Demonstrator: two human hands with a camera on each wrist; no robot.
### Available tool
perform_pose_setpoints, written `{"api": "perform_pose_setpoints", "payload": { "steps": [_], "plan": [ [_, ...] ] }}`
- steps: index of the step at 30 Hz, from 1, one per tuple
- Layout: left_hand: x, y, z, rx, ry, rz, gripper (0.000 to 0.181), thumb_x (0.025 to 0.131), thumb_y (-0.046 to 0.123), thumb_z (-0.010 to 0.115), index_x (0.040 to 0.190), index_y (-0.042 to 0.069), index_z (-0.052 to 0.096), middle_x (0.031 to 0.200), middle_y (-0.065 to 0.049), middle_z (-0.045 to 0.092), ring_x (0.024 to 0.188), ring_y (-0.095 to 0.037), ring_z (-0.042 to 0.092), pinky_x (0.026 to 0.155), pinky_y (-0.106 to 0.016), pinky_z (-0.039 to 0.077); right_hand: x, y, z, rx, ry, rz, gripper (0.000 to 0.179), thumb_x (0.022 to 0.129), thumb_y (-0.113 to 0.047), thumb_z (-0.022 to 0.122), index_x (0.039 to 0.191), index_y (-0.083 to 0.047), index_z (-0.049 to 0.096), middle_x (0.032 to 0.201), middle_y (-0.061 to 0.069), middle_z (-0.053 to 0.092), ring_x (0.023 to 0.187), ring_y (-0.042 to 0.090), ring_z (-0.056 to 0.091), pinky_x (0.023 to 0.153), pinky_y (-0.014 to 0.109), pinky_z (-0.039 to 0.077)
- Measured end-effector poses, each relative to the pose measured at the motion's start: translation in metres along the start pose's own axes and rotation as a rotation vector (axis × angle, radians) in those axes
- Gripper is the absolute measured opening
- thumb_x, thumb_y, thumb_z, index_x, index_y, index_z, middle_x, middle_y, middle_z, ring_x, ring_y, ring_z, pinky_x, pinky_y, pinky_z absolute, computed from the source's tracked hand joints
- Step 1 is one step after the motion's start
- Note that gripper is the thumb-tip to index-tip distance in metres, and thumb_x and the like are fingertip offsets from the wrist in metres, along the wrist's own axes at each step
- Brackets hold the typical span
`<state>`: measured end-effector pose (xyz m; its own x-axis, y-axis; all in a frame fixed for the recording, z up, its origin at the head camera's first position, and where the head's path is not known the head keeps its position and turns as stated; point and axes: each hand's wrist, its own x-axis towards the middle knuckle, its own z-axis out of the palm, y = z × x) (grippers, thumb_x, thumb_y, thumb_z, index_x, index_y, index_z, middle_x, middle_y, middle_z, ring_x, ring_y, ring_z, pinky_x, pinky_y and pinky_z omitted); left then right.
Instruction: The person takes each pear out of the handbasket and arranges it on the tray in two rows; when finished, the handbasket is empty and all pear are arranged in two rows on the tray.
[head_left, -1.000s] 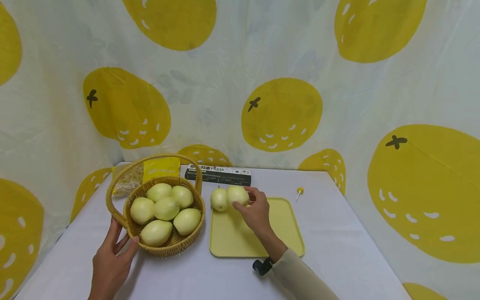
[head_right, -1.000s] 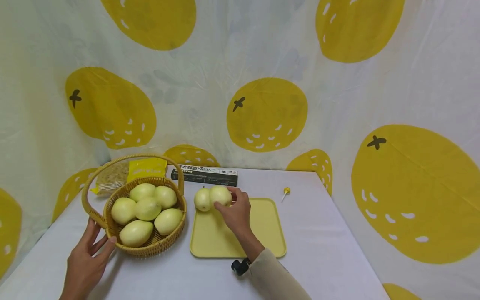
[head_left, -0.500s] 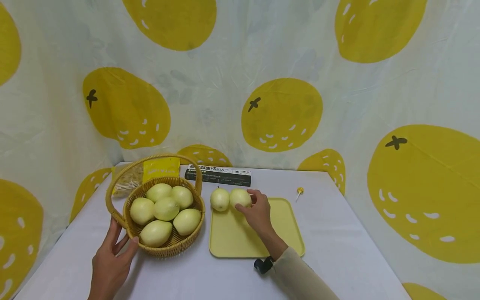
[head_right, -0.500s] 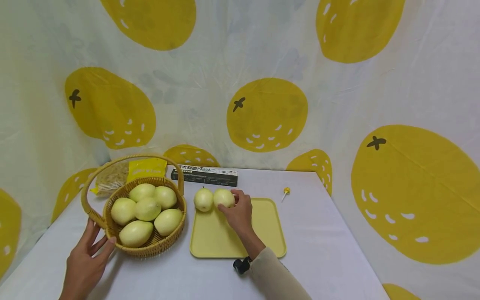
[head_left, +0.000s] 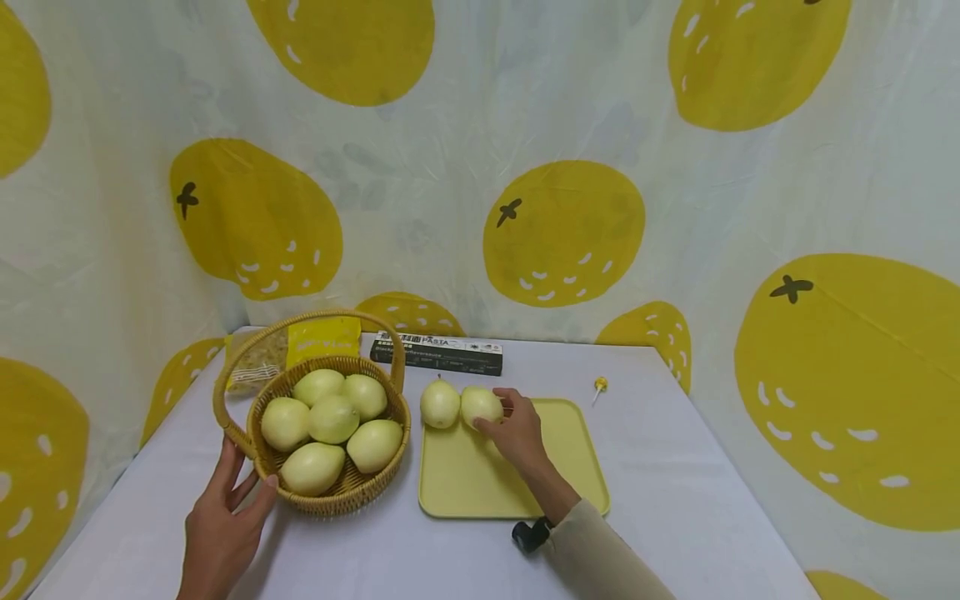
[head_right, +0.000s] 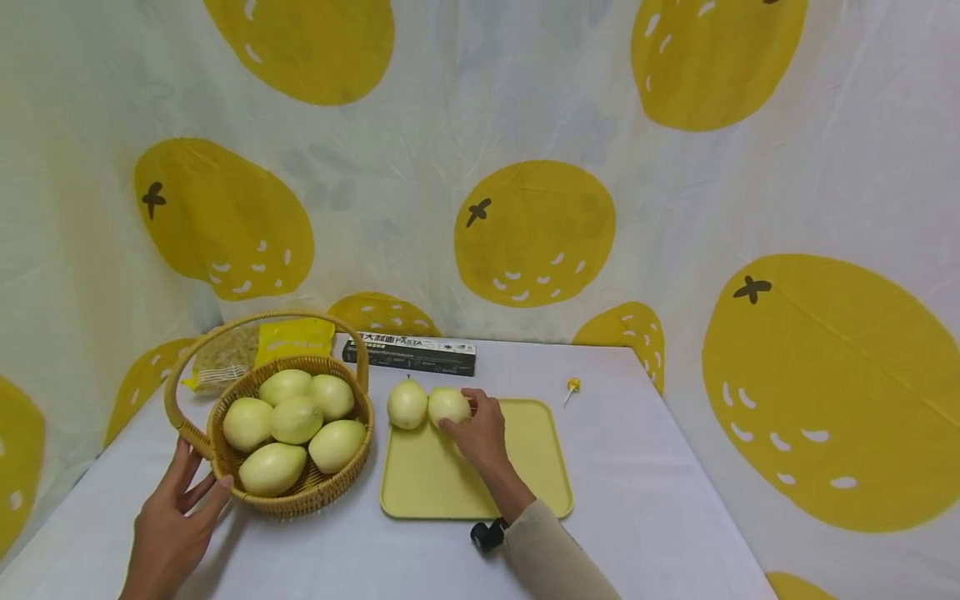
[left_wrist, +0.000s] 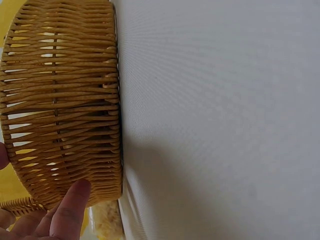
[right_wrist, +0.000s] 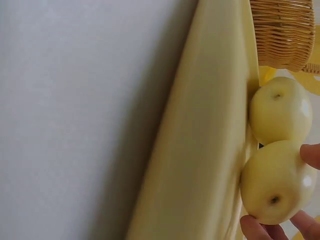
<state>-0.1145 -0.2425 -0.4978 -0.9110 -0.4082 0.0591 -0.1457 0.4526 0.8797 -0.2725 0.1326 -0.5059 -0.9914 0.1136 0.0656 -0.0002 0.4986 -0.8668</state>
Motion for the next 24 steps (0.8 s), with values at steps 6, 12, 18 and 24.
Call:
{"api": "perform_pose_setpoints", "payload": {
  "steps": [6, 12, 18, 24],
  "plan": [
    [0.0006, -0.0009, -0.0009, -0.002, 0.003, 0.005, 0.091, 0.105, 0.036, 0.068, 0.163, 0.051, 0.0, 0.175, -0.003, 0.022, 0.143, -0.042, 0.053, 0.08, 0.007, 0.048, -0.0039, -0.005, -0.0047, 0.018, -0.051, 0.004, 0.07, 0.079, -0.008, 0.084, 0.146, -0.007, 0.064, 0.139, 0.019, 0.063, 0.123, 0.033, 0.068, 0.094, 0.04, 0.062],
    [0.0, -0.0009, -0.0016, 0.007, 0.001, 0.007, 0.091, 0.105, 0.036, 0.068, 0.164, 0.05, -0.001, 0.175, -0.003, 0.023, 0.143, -0.042, 0.053, 0.08, 0.007, 0.048, -0.0044, -0.0036, -0.0043, 0.026, -0.026, 0.02, 0.066, 0.082, -0.015, 0.09, 0.143, -0.008, 0.066, 0.134, 0.017, 0.068, 0.12, 0.033, 0.07, 0.094, 0.041, 0.064],
    [-0.001, -0.0007, -0.001, 0.001, 0.001, 0.007, 0.091, 0.105, 0.036, 0.068, 0.164, 0.05, 0.0, 0.175, -0.003, 0.022, 0.143, -0.042, 0.052, 0.08, 0.006, 0.049, -0.0005, 0.0009, 0.0002, 0.028, 0.015, 0.023, 0.064, 0.081, -0.023, 0.094, 0.137, -0.008, 0.066, 0.121, 0.017, 0.07, 0.111, 0.032, 0.072, 0.088, 0.041, 0.065],
    [-0.0005, -0.0006, -0.0002, 0.004, 0.001, 0.006, 0.091, 0.105, 0.036, 0.068, 0.163, 0.051, 0.0, 0.175, -0.001, 0.022, 0.144, -0.041, 0.052, 0.082, 0.007, 0.048, 0.0047, 0.0027, 0.0047, 0.022, 0.045, 0.014, 0.066, 0.082, -0.026, 0.094, 0.136, -0.006, 0.062, 0.116, 0.016, 0.069, 0.102, 0.028, 0.072, 0.079, 0.037, 0.063]
  ]
}}
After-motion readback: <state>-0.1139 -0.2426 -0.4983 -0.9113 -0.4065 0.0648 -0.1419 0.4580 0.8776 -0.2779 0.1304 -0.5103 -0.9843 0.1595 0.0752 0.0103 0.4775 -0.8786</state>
